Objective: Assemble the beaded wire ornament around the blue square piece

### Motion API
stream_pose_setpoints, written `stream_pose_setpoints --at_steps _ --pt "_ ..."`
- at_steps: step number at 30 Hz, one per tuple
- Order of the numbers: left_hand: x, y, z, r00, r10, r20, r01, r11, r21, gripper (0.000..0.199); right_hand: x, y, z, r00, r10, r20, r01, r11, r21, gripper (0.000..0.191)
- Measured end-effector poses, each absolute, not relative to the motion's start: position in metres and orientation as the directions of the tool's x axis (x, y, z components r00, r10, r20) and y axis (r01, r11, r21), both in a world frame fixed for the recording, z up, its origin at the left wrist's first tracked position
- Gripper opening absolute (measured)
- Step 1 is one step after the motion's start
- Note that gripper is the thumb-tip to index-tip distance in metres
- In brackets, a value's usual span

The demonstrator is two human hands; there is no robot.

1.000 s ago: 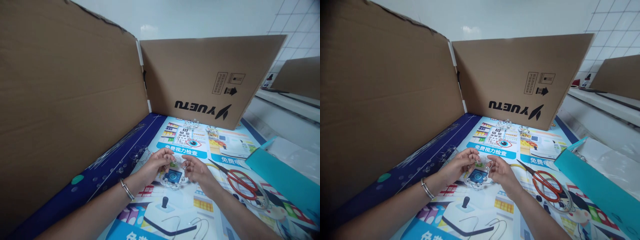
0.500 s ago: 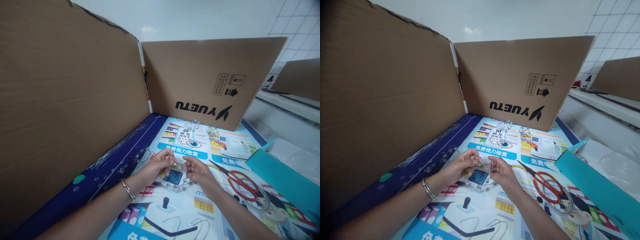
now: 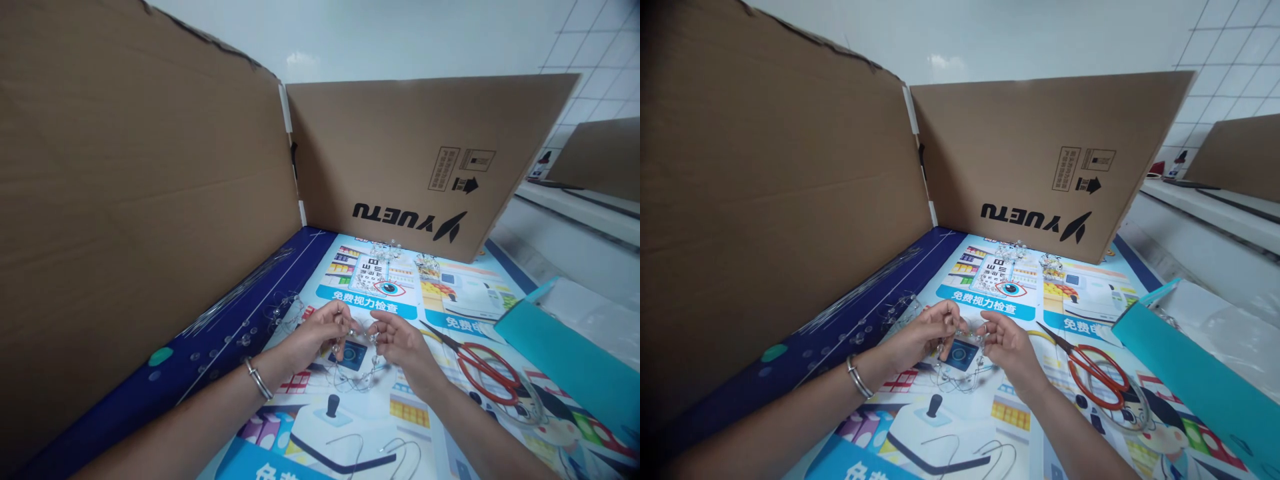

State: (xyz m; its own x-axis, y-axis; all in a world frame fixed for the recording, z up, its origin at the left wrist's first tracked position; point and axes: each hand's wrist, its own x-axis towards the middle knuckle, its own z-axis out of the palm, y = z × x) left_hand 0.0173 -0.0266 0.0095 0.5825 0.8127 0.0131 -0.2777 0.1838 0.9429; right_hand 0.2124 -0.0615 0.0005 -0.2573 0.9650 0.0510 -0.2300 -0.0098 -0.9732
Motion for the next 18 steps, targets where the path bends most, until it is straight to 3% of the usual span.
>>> stream_pose_setpoints --at_steps 10,18 --pt "0.0142 -0.0258 0.0078 0.591 0.806 -0.032 -0.204 0.188 0.961 0.017 0.2142 -0.0603 -0.0024 -0.254 0.961 0.113 -0.242 0.05 -0.969 0.052" --pt "0.0196 -0.0265 0.0116 0.551 0.824 -0.13 -0.094 0.216 0.972 0.024 0.214 -0.0612 0.0004 -0.305 0.95 0.073 -0.231 0.001 -0.973 0.048"
